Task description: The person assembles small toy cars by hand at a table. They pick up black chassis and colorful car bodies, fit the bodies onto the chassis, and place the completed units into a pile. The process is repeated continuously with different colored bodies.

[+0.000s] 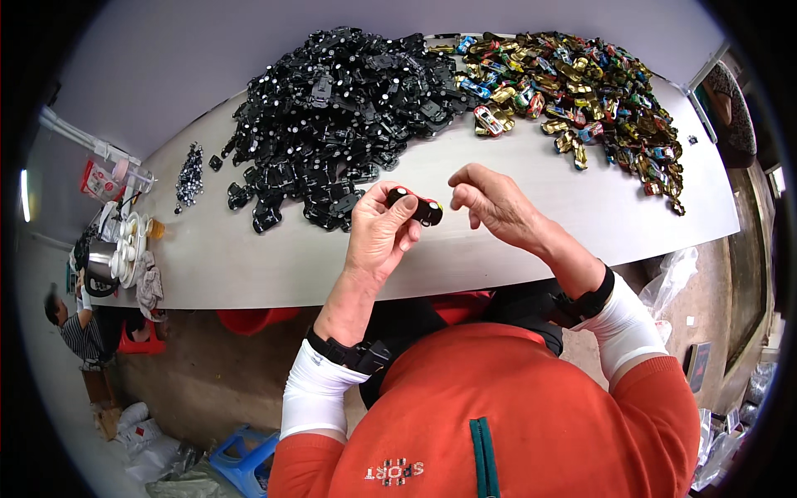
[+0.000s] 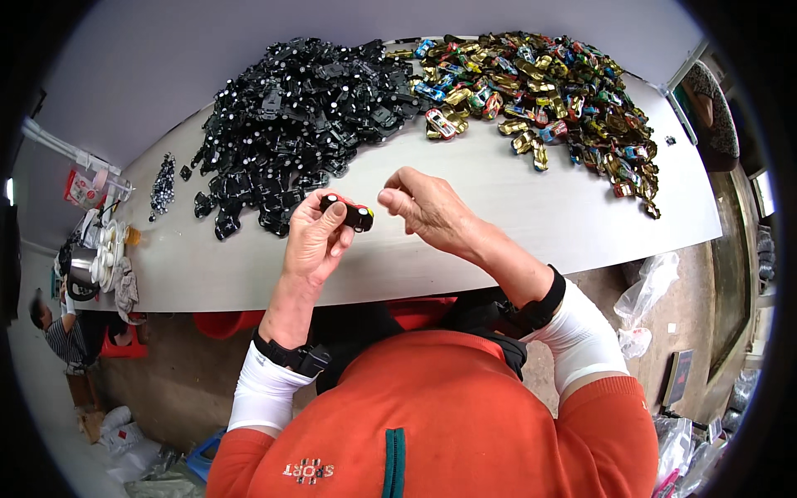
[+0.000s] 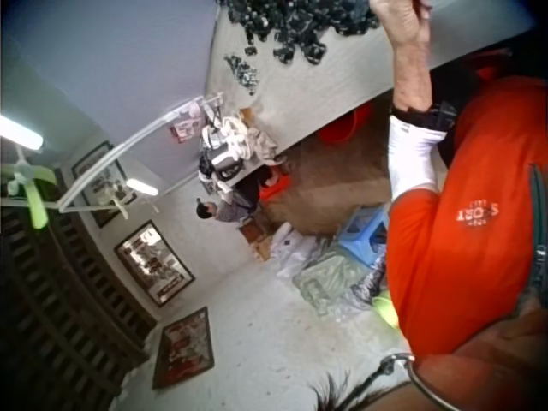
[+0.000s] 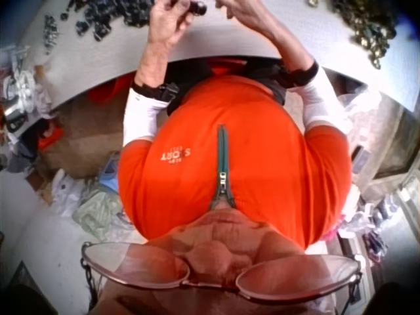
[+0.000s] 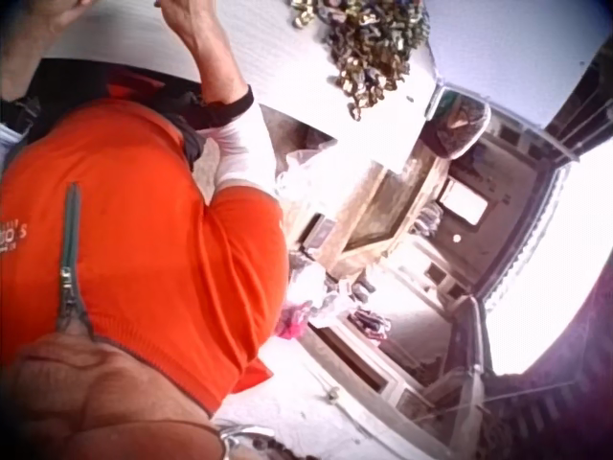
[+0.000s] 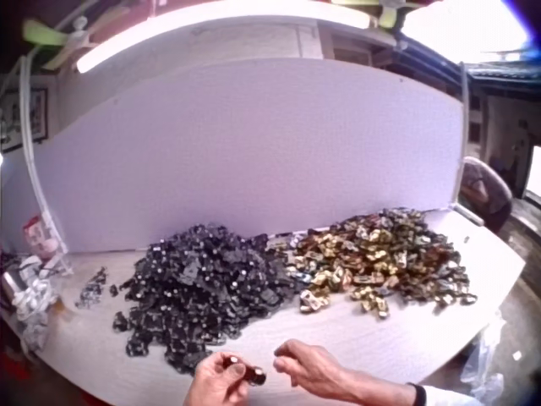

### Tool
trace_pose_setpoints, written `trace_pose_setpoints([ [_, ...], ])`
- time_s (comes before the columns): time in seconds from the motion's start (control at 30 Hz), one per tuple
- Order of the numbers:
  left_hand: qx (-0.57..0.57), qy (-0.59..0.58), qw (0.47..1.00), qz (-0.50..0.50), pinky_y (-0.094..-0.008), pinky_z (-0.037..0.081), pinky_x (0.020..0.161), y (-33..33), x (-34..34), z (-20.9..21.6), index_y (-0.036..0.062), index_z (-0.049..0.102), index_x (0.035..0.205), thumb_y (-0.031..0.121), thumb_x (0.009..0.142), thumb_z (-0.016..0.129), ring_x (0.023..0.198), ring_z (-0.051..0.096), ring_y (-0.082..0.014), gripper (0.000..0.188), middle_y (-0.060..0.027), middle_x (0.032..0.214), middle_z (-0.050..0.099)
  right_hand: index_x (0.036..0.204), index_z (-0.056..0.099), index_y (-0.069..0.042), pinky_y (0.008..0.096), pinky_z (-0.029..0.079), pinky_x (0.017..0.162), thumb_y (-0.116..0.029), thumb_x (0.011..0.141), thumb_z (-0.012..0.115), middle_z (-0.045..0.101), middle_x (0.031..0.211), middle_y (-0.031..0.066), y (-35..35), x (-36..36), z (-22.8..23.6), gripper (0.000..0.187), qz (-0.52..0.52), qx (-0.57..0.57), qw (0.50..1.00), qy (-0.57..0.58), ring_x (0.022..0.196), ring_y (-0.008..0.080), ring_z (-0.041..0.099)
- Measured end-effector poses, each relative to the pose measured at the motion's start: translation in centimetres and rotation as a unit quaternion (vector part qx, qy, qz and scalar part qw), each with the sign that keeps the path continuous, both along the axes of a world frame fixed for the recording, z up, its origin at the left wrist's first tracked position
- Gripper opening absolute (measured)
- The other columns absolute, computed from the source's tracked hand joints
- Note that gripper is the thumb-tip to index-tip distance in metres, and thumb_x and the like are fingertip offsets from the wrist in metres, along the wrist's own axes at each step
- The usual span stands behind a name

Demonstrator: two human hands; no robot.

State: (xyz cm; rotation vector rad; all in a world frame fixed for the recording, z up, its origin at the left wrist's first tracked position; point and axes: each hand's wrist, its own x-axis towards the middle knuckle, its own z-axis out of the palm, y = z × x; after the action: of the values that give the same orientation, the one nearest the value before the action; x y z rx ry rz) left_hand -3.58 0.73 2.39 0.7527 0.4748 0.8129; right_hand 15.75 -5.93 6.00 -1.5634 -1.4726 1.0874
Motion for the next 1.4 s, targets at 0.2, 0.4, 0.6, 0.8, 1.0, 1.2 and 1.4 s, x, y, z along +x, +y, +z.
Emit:
trace_pose_setpoints([
  [0.2,-0.066,-0.009,0.998,-0.014,-0.0174,0.038,0.04,1.0,-0.5,-2.3,0.0021,0.059,0.098,0.014,0.085,0.067,0.054,0.056,-0.0128,0.019,-0.0111,0.087,0.063,0.091,0.064,0.002,0.0262,0.048,0.066,-0.016,0.094,0.049,0.062,0.078,0.0051,-1.0,0.3,-1.7,0.023,0.046,-0.016,0.99,0.134,0.071,0.0118,0.057],
  [0.4,-0.077,0.019,0.997,0.002,-0.023,0.045,0.045,0.5,0.1,-2.6,0.0017,0.059,0.093,0.013,0.083,0.068,0.056,0.06,-0.0181,0.017,-0.0122,0.081,0.064,0.102,0.063,0.002,0.0222,0.047,0.06,-0.009,0.093,0.049,0.063,0.075,0.0041,-0.9,-0.3,-2.9,0.02,0.036,-0.06,0.973,0.222,0.066,0.0081,0.055],
  [0.6,-0.03,0.056,0.998,0.0,-0.0222,0.045,0.046,0.5,0.2,-3.5,0.0013,0.06,0.093,0.014,0.084,0.067,0.054,0.058,-0.016,0.016,-0.0108,0.081,0.063,0.107,0.056,0.005,0.0219,0.046,0.056,-0.004,0.092,0.045,0.062,0.074,0.0056,-1.1,-0.7,-1.9,0.021,0.066,-0.094,0.977,0.179,0.061,0.0082,0.055],
  [0.8,-0.025,0.071,0.997,-0.01,-0.0223,0.047,0.045,0.3,0.6,-3.3,0.0005,0.06,0.093,0.013,0.084,0.067,0.053,0.059,-0.0158,0.017,-0.0109,0.08,0.063,0.09,0.051,0.001,0.0221,0.045,0.054,-0.003,0.09,0.045,0.06,0.071,0.0048,-1.1,-0.7,-2.5,0.007,0.057,-0.065,0.982,0.166,0.061,0.0085,0.056],
  [1.0,0.061,0.113,0.991,0.027,-0.0218,0.047,0.043,-0.8,1.8,-1.6,-0.0003,0.06,0.088,0.008,0.082,0.069,0.051,0.06,-0.0139,0.014,-0.0086,0.073,0.063,0.088,0.055,0.001,0.024,0.045,0.053,-0.004,0.087,0.05,0.059,0.067,0.0043,-1.2,-0.9,-3.9,0.007,0.015,-0.023,0.992,0.123,0.058,0.0097,0.054],
  [1.2,0.098,0.157,0.977,0.101,-0.0199,0.048,0.051,-1.4,2.8,-2.3,0.0024,0.061,0.091,0.014,0.086,0.066,0.053,0.055,-0.011,0.014,-0.0033,0.074,0.06,0.086,0.057,-0.001,0.0222,0.045,0.054,-0.005,0.089,0.05,0.059,0.069,0.0021,-1.7,-1.7,-5.3,0.008,-0.025,-0.028,0.975,0.219,0.06,0.0072,0.053],
  [1.4,0.028,0.134,0.989,-0.051,-0.0224,0.049,0.055,-1.7,0.4,-2.0,0.002,0.058,0.102,0.025,0.091,0.058,0.064,0.058,-0.0136,0.026,-0.0051,0.084,0.059,0.086,0.062,-0.002,0.0209,0.044,0.053,-0.009,0.089,0.055,0.059,0.07,0.0005,-1.9,2.0,-4.9,0.01,0.027,-0.059,0.976,0.207,0.06,0.0066,0.054],
])
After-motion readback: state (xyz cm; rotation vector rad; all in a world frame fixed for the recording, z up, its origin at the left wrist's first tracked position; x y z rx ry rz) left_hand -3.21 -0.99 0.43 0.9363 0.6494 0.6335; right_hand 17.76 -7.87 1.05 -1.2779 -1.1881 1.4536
